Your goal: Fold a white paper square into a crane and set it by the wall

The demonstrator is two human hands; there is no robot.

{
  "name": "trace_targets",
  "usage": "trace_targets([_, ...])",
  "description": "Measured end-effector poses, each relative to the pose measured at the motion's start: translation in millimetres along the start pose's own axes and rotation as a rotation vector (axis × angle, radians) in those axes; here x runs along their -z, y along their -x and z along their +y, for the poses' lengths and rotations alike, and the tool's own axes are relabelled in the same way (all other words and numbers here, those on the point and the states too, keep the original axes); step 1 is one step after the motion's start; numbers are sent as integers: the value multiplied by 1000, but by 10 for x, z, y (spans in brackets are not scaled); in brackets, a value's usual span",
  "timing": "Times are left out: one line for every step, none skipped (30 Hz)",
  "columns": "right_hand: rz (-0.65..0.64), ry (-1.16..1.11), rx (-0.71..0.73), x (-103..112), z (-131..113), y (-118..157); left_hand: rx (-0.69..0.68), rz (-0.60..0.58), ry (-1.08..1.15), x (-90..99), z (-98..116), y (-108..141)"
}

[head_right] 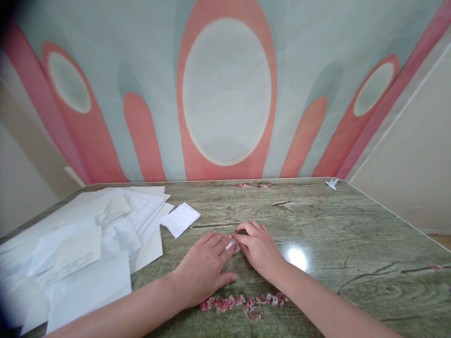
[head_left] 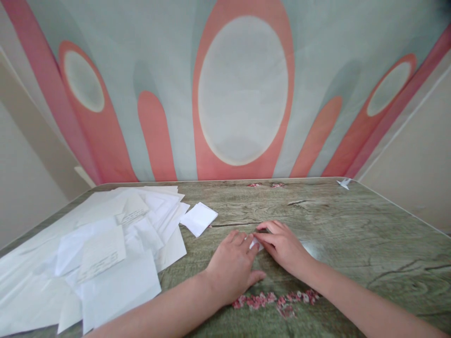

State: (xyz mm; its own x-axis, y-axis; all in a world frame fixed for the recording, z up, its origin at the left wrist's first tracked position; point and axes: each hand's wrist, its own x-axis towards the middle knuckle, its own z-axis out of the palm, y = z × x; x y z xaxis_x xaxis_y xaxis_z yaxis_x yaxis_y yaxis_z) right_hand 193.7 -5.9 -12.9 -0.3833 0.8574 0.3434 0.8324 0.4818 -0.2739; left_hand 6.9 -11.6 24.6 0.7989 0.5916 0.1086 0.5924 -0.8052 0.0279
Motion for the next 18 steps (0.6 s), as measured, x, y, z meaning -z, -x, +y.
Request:
trace_targets([-9, 6, -3, 6, 6, 1, 5, -23, -3, 11, 6, 6])
trace_targets([-17, 12, -8, 13, 11, 2, 13, -45, -6, 22, 11, 12])
trace_targets([-24, 18, -15, 21, 15, 3, 22, -65, -10, 31, 16, 18])
trace_targets([-31, 23, -22, 30, 17, 4, 31, -82, -12, 38, 20, 24])
trace_targets([-37, 28, -26, 39, 18, 6, 38, -96, -13, 43, 22, 30])
trace_targets([-45, 33, -26, 49, 18, 8, 43, -107, -13, 44, 22, 34])
trace_targets([-55, 40, -21, 60, 17, 10, 46, -117, -11, 42, 20, 38])
trace_targets([-67, 50, -14, 72, 15, 14, 47, -126, -9, 37, 16, 40])
trace_targets([-78, 62, -4, 86, 11, 20, 47, -131, -8, 32, 12, 42])
trace_targets([-89, 75, 7, 101, 6, 27, 46, -134, -7, 25, 7, 44])
trace_targets([-100, 88, 20, 116, -1, 35, 44, -135, -6, 20, 3, 47])
trace_targets([-110, 98, 36, 130, -10, 45, 42, -134, -6, 16, 0, 51])
trace_targets([-119, 106, 53, 142, -21, 55, 41, -132, -4, 14, -2, 55])
trace_targets([-128, 116, 69, 150, -34, 65, 40, -129, -3, 15, -4, 61])
trace_targets([-136, 127, 82, 155, -48, 74, 38, -127, -2, 18, -5, 67])
trace_targets([-144, 142, 89, 155, -62, 82, 36, -127, -1, 23, -5, 73])
trace_targets([-150, 160, 92, 152, -77, 89, 36, -129, 0, 29, -6, 77])
trace_targets([-155, 178, 91, 147, -90, 95, 36, -131, 1, 34, -6, 81])
